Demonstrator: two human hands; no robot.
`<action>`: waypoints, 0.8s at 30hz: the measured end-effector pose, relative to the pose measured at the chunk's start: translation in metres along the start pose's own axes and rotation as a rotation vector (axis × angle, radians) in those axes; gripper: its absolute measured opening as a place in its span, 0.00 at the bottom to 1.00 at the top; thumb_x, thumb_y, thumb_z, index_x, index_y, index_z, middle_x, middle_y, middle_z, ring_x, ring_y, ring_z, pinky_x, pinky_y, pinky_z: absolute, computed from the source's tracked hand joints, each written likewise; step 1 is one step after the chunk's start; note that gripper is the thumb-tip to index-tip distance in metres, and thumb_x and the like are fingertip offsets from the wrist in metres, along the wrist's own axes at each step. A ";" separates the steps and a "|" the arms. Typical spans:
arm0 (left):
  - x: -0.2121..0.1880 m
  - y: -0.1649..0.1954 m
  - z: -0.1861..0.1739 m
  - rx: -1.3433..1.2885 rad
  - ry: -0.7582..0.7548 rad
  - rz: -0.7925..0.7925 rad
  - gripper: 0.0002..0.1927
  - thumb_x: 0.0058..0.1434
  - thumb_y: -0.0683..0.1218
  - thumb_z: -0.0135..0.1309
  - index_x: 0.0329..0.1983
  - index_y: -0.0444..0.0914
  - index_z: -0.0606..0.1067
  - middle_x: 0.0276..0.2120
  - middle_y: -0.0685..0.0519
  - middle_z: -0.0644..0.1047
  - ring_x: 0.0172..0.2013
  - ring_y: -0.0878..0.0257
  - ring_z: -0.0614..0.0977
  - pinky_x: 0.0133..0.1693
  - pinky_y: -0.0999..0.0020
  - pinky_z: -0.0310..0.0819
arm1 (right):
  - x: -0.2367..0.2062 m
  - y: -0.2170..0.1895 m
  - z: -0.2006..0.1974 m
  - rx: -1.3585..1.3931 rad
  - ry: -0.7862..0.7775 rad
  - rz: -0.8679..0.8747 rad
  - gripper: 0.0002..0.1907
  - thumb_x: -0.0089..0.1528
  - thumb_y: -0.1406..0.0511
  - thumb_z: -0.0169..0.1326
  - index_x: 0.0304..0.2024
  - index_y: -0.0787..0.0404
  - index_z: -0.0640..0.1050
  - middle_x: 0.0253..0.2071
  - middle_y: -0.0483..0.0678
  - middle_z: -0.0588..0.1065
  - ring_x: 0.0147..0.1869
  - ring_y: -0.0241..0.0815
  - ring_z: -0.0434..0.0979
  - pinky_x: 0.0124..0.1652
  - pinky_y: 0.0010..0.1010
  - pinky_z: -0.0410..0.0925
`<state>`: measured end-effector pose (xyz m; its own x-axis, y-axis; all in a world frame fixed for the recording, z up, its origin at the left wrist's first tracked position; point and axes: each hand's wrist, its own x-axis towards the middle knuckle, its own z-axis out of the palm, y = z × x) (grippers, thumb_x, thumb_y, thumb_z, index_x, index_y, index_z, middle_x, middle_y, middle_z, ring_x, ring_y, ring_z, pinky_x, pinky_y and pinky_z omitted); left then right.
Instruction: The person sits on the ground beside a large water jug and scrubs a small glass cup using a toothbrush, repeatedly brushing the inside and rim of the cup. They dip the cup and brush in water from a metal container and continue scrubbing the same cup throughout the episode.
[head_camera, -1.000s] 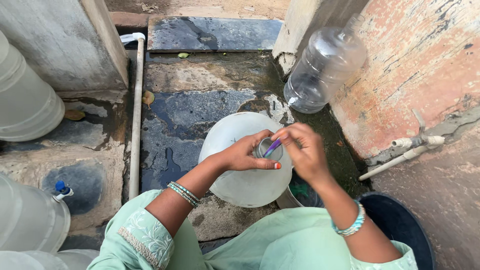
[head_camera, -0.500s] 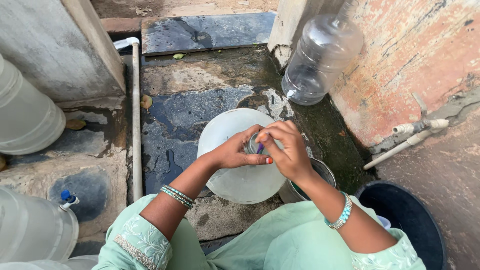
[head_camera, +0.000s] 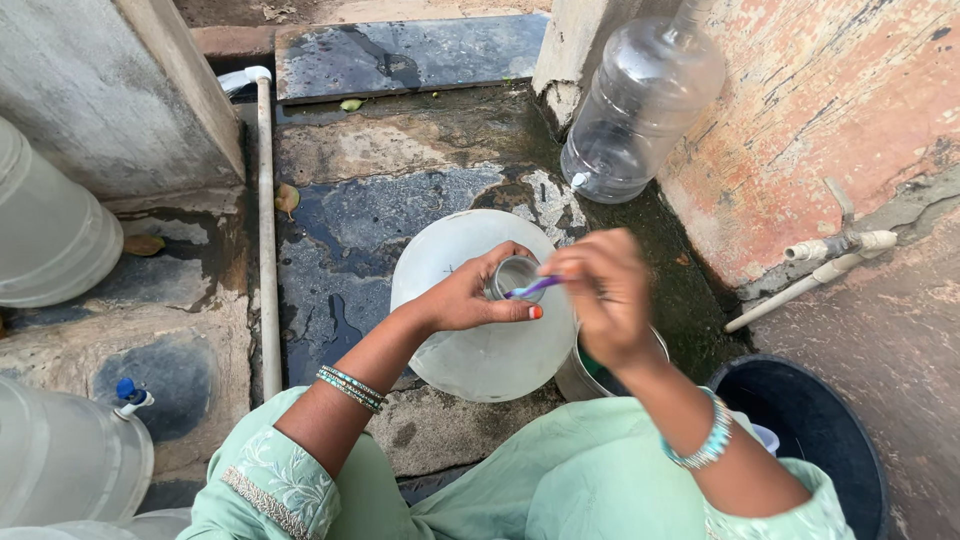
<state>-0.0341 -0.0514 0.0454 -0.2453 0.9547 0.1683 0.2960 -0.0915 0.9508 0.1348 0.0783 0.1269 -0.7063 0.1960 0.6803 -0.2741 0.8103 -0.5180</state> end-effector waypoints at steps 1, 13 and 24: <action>0.000 -0.001 0.001 0.002 -0.002 0.018 0.37 0.52 0.60 0.68 0.60 0.39 0.69 0.49 0.50 0.79 0.54 0.61 0.78 0.57 0.63 0.70 | -0.001 0.007 0.011 -0.001 -0.047 0.006 0.22 0.73 0.53 0.44 0.34 0.57 0.81 0.34 0.42 0.77 0.44 0.41 0.69 0.48 0.34 0.63; -0.003 0.001 -0.001 -0.005 -0.010 0.000 0.34 0.54 0.58 0.67 0.59 0.40 0.70 0.47 0.53 0.81 0.52 0.64 0.80 0.57 0.64 0.71 | -0.003 -0.012 -0.019 0.130 0.202 -0.013 0.22 0.76 0.52 0.44 0.35 0.58 0.78 0.35 0.44 0.75 0.46 0.39 0.66 0.50 0.31 0.62; -0.001 -0.004 0.012 0.019 -0.032 0.170 0.38 0.58 0.56 0.67 0.66 0.38 0.65 0.56 0.49 0.75 0.60 0.60 0.74 0.62 0.61 0.66 | 0.001 0.025 0.036 -0.034 -0.089 0.026 0.21 0.72 0.55 0.44 0.30 0.57 0.78 0.30 0.43 0.74 0.41 0.43 0.69 0.49 0.37 0.59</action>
<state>-0.0243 -0.0485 0.0389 -0.1611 0.9345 0.3173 0.3482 -0.2470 0.9043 0.1043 0.0785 0.0959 -0.7682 0.1687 0.6176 -0.2335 0.8244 -0.5157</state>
